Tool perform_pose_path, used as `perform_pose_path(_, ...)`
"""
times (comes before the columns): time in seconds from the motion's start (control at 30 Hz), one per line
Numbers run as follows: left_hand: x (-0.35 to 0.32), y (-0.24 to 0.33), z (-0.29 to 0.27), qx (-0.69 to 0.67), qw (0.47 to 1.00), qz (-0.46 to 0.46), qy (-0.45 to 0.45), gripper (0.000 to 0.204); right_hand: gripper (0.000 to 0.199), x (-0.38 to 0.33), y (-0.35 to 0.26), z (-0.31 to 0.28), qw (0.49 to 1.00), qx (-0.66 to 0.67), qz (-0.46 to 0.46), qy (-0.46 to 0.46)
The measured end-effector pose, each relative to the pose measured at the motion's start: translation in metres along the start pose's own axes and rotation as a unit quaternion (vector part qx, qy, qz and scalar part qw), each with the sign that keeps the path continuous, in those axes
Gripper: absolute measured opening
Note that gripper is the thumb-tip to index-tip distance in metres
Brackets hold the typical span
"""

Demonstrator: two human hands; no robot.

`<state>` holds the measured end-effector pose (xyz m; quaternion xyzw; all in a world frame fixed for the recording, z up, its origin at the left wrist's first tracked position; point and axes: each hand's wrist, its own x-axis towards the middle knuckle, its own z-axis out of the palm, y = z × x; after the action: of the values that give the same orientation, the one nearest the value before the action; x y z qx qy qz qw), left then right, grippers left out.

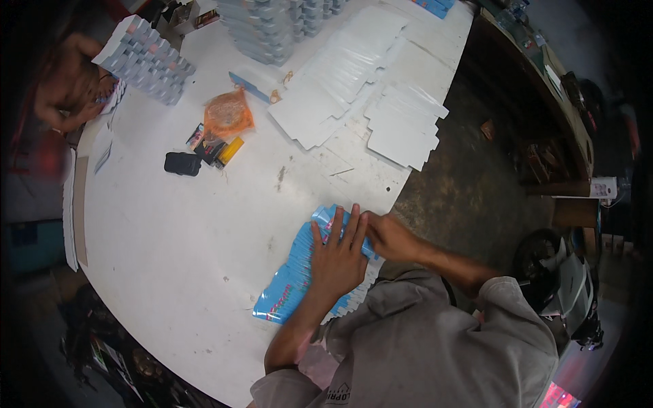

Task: The person folds blue printed paper sheets into small box shapes on a white table, then stacks the finished boxes. The person also gathers and aligns the stack of completed boxes before placing them aside.

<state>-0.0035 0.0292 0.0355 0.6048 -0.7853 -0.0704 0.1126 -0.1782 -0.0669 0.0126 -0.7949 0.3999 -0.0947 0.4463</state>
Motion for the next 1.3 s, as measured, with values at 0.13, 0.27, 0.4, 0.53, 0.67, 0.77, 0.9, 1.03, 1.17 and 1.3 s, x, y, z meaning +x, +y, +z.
perform_pose_path(0.13, -0.005, -0.005, 0.004, -0.119, 0.992, -0.044, -0.019, 0.071, 0.033, 0.048, 0.003, -0.055, 0.844, -0.368, -0.158, 0.355)
perform_pose_path(0.27, 0.0, 0.002, -0.005, -0.141, 0.984, -0.095, -0.061, 0.064, 0.04, 0.04, 0.043, -0.061, 0.96, -0.167, -0.042, 0.219)
perform_pose_path(0.4, -0.008, -0.004, 0.007, -0.104, 0.993, -0.062, 0.001, 0.066, 0.041, 0.031, 0.007, -0.033, 0.953, -0.193, -0.132, 0.192)
perform_pose_path(0.53, -0.003, -0.001, 0.0, -0.093, 0.994, -0.052, -0.009, 0.077, 0.036, 0.024, 0.007, -0.019, 0.98, -0.062, -0.112, 0.153)
perform_pose_path(0.67, -0.005, -0.005, 0.004, -0.085, 0.995, -0.018, -0.052, 0.085, 0.031, 0.003, -0.001, -0.004, 0.996, -0.087, 0.009, 0.029)
perform_pose_path(0.77, -0.006, -0.006, -0.003, -0.138, 0.989, -0.022, -0.05, 0.086, 0.026, 0.026, -0.013, -0.043, 0.964, -0.127, -0.076, 0.223)
perform_pose_path(0.9, -0.003, -0.006, -0.006, -0.14, 0.989, -0.025, -0.035, 0.086, 0.025, 0.013, -0.015, -0.046, 0.984, 0.078, 0.036, -0.159)
perform_pose_path(1.03, -0.004, -0.005, 0.002, -0.153, 0.988, -0.03, 0.013, 0.08, 0.017, 0.015, -0.038, -0.057, 0.999, 0.013, 0.014, 0.035)
perform_pose_path(1.17, -0.005, -0.002, 0.001, -0.106, 0.993, -0.041, -0.027, 0.074, 0.013, -0.005, -0.033, -0.043, 0.996, 0.009, 0.04, 0.082)
perform_pose_path(1.3, -0.005, -0.003, 0.007, -0.042, 0.997, 0.029, -0.055, 0.073, 0.013, -0.011, -0.001, -0.011, 0.968, 0.226, 0.099, -0.045)
